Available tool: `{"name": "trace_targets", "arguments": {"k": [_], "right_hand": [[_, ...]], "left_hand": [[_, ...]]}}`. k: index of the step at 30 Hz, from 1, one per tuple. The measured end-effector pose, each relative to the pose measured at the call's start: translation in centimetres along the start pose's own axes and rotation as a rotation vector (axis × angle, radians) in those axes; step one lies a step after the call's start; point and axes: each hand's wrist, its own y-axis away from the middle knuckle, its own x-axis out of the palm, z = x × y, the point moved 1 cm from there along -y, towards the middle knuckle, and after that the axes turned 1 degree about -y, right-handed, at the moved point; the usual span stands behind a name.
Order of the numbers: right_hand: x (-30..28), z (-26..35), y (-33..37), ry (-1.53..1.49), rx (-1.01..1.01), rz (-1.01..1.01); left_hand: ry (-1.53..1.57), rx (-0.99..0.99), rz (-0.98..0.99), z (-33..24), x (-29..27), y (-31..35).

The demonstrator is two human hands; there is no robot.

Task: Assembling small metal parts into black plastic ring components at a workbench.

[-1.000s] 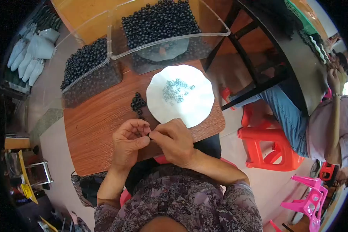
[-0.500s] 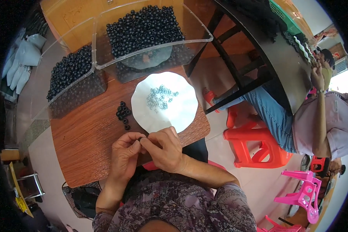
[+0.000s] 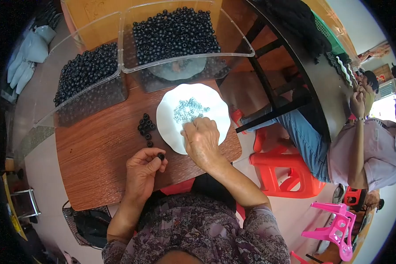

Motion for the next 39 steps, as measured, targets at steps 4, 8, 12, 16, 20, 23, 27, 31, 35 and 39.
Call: {"name": "trace_targets", "arguments": {"k": [4, 8, 12, 16, 20, 23, 27, 31, 35, 39], "right_hand": [[0.3, 0.0, -0.3, 0.043, -0.007, 0.054], [0.1, 0.3, -0.9, 0.071, 0.021, 0.086], [0.9, 0.1, -1.1, 0.137, -0.015, 0.074], [1.3, 0.3, -1.3, 0.142, -0.02, 0.073], [1.5, 0.6, -1.5, 0.123, 0.019, 0.076], [2.0, 0.2, -1.5, 0.151, -0.012, 0.055], [2.0, 0.4, -1.3, 0.151, -0.05, 0.039], [0.5, 1.1, -1.3, 0.003, -0.111, -0.037], [-1.5, 2.3, -0.5, -0.458, 0.09, 0.091], [-2.8, 3.9, -0.4, -0.688, 0.151, 0.235]], "left_hand": [[0.001, 0.001, -0.01, 0.2, -0.3, 0.0], [0.025, -0.009, -0.019, 0.5, -0.5, 0.0], [0.053, -0.011, -0.015, 0.5, -0.5, 0.0], [0.047, -0.031, -0.018, 0.4, -0.6, 0.1], [0.054, -0.014, -0.019, 0.6, -0.7, 0.1], [0.066, -0.02, -0.011, 0.6, -0.8, 0.1], [0.075, -0.022, -0.007, 0.5, -0.8, 0.2], [0.102, -0.013, -0.022, 0.6, -0.9, 0.1], [0.122, -0.019, -0.006, 0.6, -1.1, 0.0], [0.102, -0.014, 0.006, 0.7, -1.3, -0.1]]}}
